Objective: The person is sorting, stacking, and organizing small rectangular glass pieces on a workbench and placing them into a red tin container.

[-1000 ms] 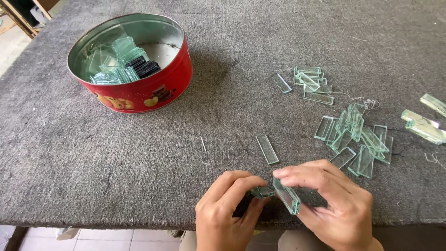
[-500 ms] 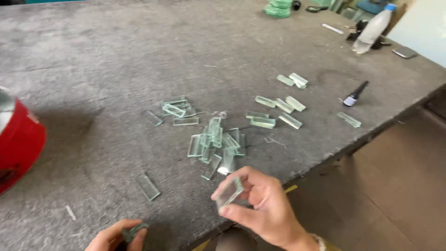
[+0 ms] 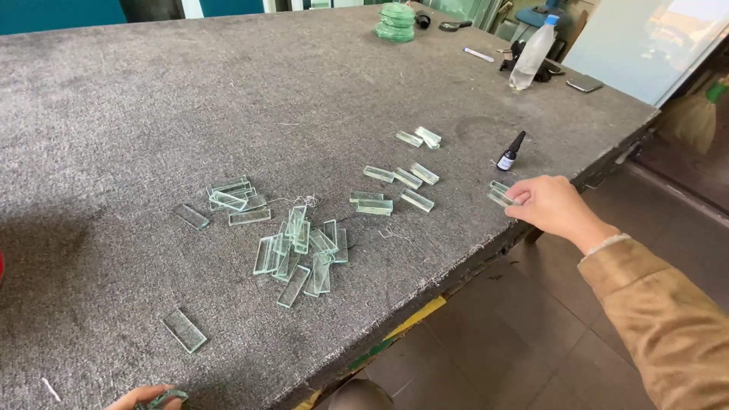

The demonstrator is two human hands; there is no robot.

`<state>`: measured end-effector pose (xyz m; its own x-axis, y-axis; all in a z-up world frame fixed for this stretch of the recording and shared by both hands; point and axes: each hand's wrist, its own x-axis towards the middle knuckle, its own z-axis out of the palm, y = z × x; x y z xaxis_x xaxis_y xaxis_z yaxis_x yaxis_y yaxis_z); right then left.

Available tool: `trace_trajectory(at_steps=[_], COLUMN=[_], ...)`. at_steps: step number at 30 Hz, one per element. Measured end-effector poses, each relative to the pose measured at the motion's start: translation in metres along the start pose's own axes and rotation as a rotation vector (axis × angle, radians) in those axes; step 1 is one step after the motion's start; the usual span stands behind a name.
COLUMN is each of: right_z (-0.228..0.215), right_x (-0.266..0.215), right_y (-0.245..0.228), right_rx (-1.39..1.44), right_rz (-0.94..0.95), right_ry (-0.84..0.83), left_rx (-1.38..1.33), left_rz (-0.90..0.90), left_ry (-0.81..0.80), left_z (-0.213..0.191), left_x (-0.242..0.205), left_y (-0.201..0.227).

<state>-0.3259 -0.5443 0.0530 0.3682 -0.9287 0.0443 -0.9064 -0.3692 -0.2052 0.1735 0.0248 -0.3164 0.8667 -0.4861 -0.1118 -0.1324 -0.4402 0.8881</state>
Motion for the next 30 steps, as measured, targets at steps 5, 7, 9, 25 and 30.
trace_trajectory(at_steps=[5,7,9,25,30], right_z=[-0.001,-0.003,-0.006,0.012,-0.011], right_x=[0.011,0.012,0.01,-0.009,-0.085], right_y=[-0.008,-0.011,-0.014,-0.074,-0.222], right_rx=[0.003,-0.048,-0.06,-0.113,0.004], right_rz=[-0.024,-0.034,-0.031,-0.275,-0.544], right_ry=[-0.047,-0.082,-0.093,0.032,-0.175], left_rx=[0.099,-0.013,-0.092,0.269,0.253], left_rz=[0.089,0.163,0.15,0.443,0.396], left_ry=[-0.03,-0.047,0.03,0.457,0.363], left_z=[-0.011,-0.01,-0.005,-0.025,-0.029], left_x=[0.012,0.011,-0.03,-0.17,-0.163], left_y=[-0.025,-0.029,0.034,0.293,0.297])
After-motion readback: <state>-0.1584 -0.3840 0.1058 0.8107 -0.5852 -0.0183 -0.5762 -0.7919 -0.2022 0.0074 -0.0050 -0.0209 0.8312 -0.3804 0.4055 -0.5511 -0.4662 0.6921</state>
